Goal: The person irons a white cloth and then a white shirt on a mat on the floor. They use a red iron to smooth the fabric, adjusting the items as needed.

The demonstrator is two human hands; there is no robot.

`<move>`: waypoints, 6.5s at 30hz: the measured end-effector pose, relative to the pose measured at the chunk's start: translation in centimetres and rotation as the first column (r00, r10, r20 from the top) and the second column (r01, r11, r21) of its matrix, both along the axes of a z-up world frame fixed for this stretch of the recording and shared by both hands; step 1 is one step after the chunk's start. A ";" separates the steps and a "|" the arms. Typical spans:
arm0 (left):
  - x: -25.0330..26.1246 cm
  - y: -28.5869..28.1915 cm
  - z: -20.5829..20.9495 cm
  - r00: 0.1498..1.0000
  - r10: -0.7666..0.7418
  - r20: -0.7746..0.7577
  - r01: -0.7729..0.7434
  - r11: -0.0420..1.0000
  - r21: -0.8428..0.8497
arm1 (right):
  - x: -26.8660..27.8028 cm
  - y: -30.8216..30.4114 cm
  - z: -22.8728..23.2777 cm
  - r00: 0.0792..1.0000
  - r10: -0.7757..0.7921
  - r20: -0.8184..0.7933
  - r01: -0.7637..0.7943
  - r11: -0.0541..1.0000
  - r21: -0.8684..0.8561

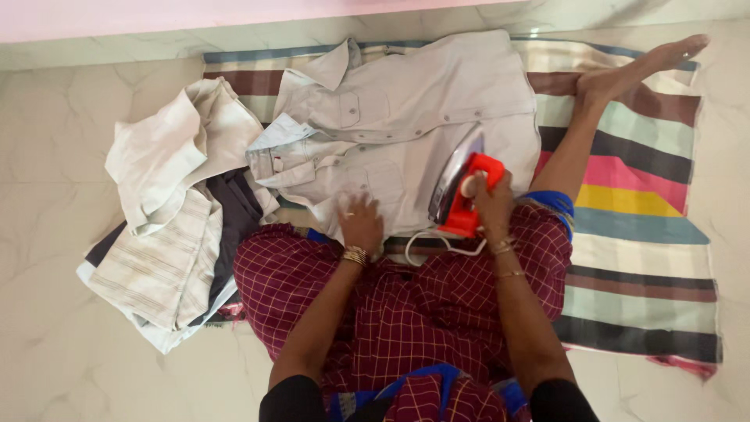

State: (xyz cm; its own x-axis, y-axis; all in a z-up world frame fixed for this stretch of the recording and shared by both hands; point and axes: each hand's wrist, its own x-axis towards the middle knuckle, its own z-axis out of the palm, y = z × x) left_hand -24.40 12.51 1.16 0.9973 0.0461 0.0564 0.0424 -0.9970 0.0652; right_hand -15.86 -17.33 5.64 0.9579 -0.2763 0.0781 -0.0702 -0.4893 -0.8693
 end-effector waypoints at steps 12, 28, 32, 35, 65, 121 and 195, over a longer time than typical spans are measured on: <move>-3.1 9.8 -2.5 0.872 0.277 -0.404 -0.279 0.959 0.054 | 3.3 9.3 -2.5 0.964 0.198 -0.175 -0.244 0.922 -0.301; -2.0 10.9 -2.6 0.886 0.322 -0.332 -0.429 0.841 -0.329 | 7.1 -10.2 -2.3 0.920 -0.172 -0.352 -0.237 0.471 -0.850; -2.2 10.0 -2.7 0.861 0.311 -0.402 -0.438 0.854 -0.279 | 8.3 -10.7 -1.6 0.864 -0.146 -0.483 -0.462 0.153 -0.873; -2.4 10.5 -2.1 0.884 0.317 -0.345 -0.417 0.867 -0.272 | 8.0 -8.7 -1.9 0.749 -0.219 -0.625 -0.609 0.145 -0.780; -2.5 2.9 -0.8 0.846 -0.159 -0.509 0.155 0.987 -0.051 | -1.7 4.9 -1.2 0.982 0.127 -0.141 -0.170 0.918 -0.358; -6.0 7.4 0.7 0.918 0.224 -0.328 -0.275 0.954 -0.119 | 3.0 4.6 0.4 0.752 0.659 -0.002 -0.617 0.703 -0.355; -19.3 6.1 4.3 0.890 0.419 -0.181 -0.110 -0.187 -0.976 | -3.5 13.8 0.9 0.665 0.739 -0.111 -0.699 0.562 -0.442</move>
State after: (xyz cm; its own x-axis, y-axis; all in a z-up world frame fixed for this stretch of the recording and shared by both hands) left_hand -43.74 18.65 5.48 0.8571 0.4597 -0.2325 0.1189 0.2626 0.9576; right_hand -19.40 -3.55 6.51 0.8093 0.5813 0.0849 0.5246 -0.6501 -0.5496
